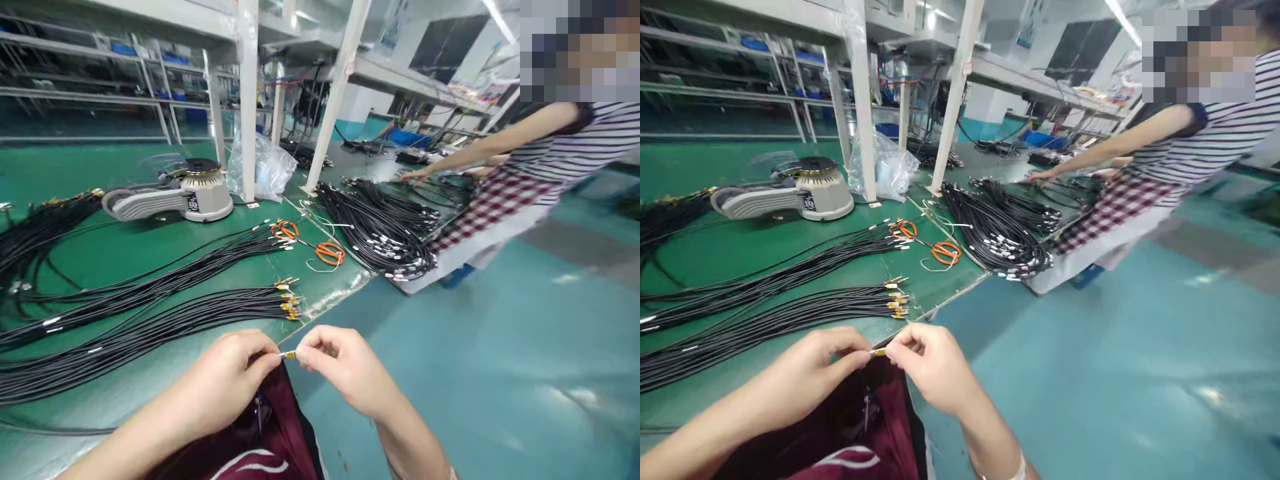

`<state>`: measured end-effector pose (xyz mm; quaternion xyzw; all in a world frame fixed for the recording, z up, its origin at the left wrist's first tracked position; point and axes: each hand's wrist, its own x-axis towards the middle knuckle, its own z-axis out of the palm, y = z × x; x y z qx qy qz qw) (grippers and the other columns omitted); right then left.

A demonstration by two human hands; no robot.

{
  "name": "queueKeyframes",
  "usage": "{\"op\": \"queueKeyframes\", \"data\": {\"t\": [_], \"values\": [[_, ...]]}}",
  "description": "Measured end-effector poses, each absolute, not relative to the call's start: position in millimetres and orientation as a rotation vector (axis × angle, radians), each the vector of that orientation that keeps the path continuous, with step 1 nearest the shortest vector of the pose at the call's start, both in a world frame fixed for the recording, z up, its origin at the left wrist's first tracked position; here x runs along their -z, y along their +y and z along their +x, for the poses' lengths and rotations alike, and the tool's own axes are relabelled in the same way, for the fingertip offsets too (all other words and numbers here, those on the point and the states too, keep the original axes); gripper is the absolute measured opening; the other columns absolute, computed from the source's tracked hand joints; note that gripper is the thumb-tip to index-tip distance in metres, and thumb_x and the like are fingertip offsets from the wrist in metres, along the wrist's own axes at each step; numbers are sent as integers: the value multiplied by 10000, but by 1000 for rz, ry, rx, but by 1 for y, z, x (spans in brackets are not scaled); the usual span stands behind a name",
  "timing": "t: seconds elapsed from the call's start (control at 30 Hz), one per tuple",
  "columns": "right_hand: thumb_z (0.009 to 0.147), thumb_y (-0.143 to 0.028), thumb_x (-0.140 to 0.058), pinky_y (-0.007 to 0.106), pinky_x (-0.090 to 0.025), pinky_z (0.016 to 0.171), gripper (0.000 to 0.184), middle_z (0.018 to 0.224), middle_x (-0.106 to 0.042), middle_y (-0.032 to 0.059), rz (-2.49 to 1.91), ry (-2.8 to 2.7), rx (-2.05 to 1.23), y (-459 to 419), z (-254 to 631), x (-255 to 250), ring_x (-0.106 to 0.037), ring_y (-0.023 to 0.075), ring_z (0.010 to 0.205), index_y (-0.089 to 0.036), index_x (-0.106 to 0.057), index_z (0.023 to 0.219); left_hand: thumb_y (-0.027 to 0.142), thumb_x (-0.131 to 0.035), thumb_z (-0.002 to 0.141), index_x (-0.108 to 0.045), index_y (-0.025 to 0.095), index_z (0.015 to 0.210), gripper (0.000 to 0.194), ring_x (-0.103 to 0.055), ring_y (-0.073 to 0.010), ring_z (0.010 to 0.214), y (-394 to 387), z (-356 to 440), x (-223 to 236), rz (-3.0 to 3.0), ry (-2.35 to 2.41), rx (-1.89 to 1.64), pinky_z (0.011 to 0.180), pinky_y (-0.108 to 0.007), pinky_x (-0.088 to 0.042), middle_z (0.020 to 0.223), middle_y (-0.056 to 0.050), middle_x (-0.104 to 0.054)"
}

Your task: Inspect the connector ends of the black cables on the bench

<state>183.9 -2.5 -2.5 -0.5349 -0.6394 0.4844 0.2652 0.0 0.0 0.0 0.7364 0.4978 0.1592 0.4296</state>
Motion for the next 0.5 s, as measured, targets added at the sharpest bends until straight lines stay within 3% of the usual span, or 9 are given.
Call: {"op": "queueKeyframes", "data": {"t": [0.27,0.5], "values": [[769,-230,-552,237,-409,612,163,627,-571,0,-1339,-1618,-1313,-9,180,12,-506,118,621,-143,-568,633,336,-474,767,-571,148,654,240,-488,-122,587,-1,0,9,1437,1154,-450,593,-233,-385,614,7,-568],[768,-229,-554,230,-417,592,158,611,-568,1,-1309,-1504,-1390,-14,181,19,-510,113,601,-136,-568,642,295,-459,782,-608,166,713,209,-521,-141,680,-2,4,11,1665,1219,-469,660,-249,-385,712,-6,-615]]}}
